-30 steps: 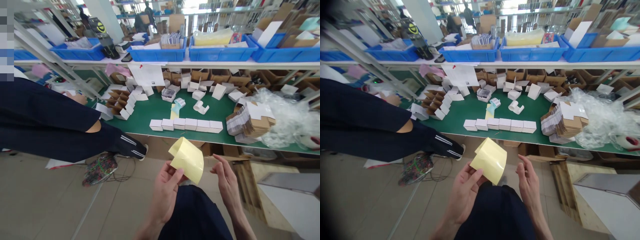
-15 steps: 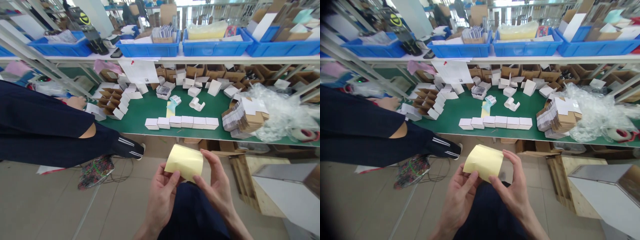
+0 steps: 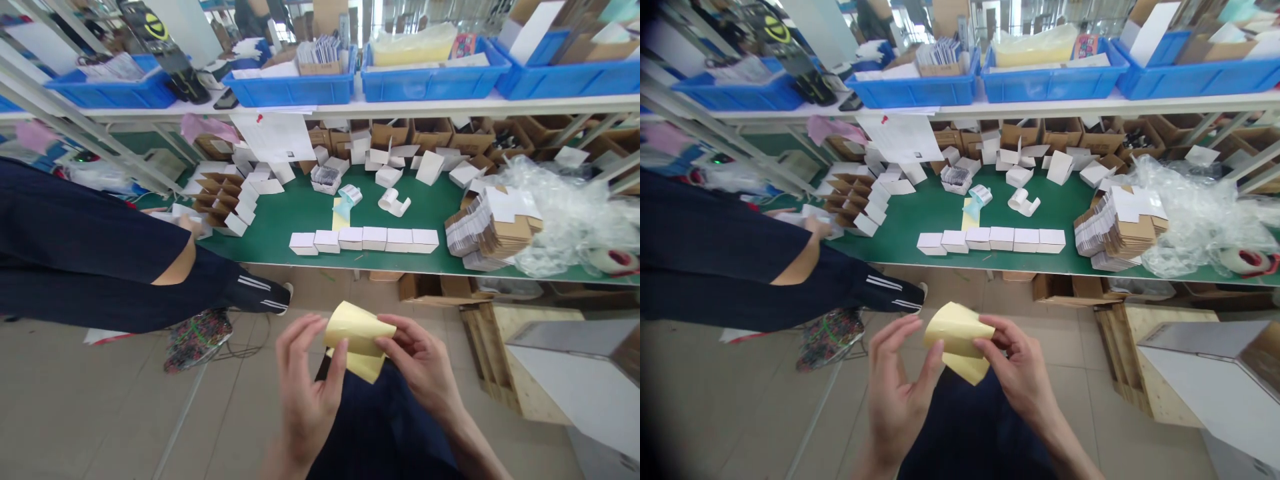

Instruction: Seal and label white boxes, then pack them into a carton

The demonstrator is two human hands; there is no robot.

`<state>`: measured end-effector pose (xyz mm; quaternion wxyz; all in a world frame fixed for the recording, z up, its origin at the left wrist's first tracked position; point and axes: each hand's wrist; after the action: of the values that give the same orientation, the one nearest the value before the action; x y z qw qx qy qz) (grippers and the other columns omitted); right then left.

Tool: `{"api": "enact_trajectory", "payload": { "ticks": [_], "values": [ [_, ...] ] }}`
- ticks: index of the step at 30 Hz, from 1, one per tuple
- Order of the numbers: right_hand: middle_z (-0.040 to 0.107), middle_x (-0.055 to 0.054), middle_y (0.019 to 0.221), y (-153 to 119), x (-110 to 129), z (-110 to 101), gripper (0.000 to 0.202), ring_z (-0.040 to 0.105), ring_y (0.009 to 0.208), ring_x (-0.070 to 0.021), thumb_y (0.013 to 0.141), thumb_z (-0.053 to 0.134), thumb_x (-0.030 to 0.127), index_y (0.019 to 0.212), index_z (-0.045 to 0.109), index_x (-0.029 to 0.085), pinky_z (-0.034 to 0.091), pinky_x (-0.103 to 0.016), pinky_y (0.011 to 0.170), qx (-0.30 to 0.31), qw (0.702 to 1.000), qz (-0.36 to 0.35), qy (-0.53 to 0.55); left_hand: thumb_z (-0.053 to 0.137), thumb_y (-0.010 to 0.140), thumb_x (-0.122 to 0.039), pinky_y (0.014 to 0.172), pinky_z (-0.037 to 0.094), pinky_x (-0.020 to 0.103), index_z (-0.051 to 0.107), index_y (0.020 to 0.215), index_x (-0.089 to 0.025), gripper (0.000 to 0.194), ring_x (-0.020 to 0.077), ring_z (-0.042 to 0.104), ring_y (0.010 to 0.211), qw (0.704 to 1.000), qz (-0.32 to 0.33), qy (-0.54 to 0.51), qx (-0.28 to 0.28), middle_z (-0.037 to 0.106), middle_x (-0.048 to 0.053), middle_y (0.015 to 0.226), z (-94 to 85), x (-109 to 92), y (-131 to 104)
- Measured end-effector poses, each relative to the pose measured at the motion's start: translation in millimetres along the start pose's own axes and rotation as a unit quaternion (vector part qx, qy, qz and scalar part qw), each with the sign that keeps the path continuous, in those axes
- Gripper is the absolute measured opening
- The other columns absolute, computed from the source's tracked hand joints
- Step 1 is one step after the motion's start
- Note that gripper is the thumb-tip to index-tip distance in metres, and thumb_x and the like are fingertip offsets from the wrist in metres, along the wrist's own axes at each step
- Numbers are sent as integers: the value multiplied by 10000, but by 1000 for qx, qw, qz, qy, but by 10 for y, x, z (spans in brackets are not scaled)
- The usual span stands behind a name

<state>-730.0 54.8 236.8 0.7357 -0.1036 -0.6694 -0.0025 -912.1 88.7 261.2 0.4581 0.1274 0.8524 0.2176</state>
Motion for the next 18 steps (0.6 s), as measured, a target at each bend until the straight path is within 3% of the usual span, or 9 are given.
{"api": "enact_trajectory", "payload": {
  "ticks": [1,3,5,7,12,14,18],
  "values": [
    [805,-28,1042,3,-4,-11,331,769,944,-194,926,721,388,1233,681,271,607,-254,800,8,999,-13,-29,763,853,-176,1186,401,508,608,1286,-256,467,262,568,1286,995,70,49,51,634,78,1278,-19,-8,36],
    [805,-4,1063,5,-6,-29,269,772,939,-173,935,711,363,1193,700,287,592,-232,812,5,992,-63,-106,719,896,-170,1228,333,528,618,1290,-261,417,241,598,1246,975,141,84,148,683,55,1225,-30,-38,102],
    [802,21,1065,-1,-5,-39,219,771,916,-152,946,699,327,1164,706,305,577,-219,814,-12,976,-123,-180,669,938,-181,1239,314,504,625,1288,-268,363,213,628,1185,967,136,69,203,700,40,1188,-14,-64,141],
    [800,39,1046,-15,-4,-41,194,768,895,-139,953,691,296,1146,700,317,566,-219,818,-22,959,-166,-228,616,970,-184,1174,398,434,642,1262,-277,308,197,633,1142,967,90,30,236,690,42,1169,6,-74,145],
    [783,31,1070,-47,-8,-40,228,756,956,-151,957,681,273,1180,649,305,556,-239,853,1,947,-173,-269,547,998,-165,939,505,317,651,1179,-251,225,192,618,1068,962,24,-29,272,646,67,1127,4,-38,83],
    [784,35,1008,-45,-18,-44,239,757,910,-150,948,694,287,1181,645,296,555,-233,812,-2,954,-148,-259,549,994,-159,921,494,319,656,1114,-239,180,194,613,1025,965,32,-16,259,643,62,1073,-6,-16,71],
    [771,45,911,-22,-33,-50,74,732,816,-140,965,668,318,1019,710,290,528,-234,746,-21,963,-122,-241,560,990,-155,929,485,303,650,1101,-234,163,186,607,1032,970,29,-10,242,638,56,1073,-12,-1,90]
  ]
}}
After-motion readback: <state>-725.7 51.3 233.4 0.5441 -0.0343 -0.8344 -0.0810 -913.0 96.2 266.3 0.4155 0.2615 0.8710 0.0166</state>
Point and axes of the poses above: each hand's wrist, its own y-axis towards the middle knuckle, its own z-axis out of the palm, x = y × z
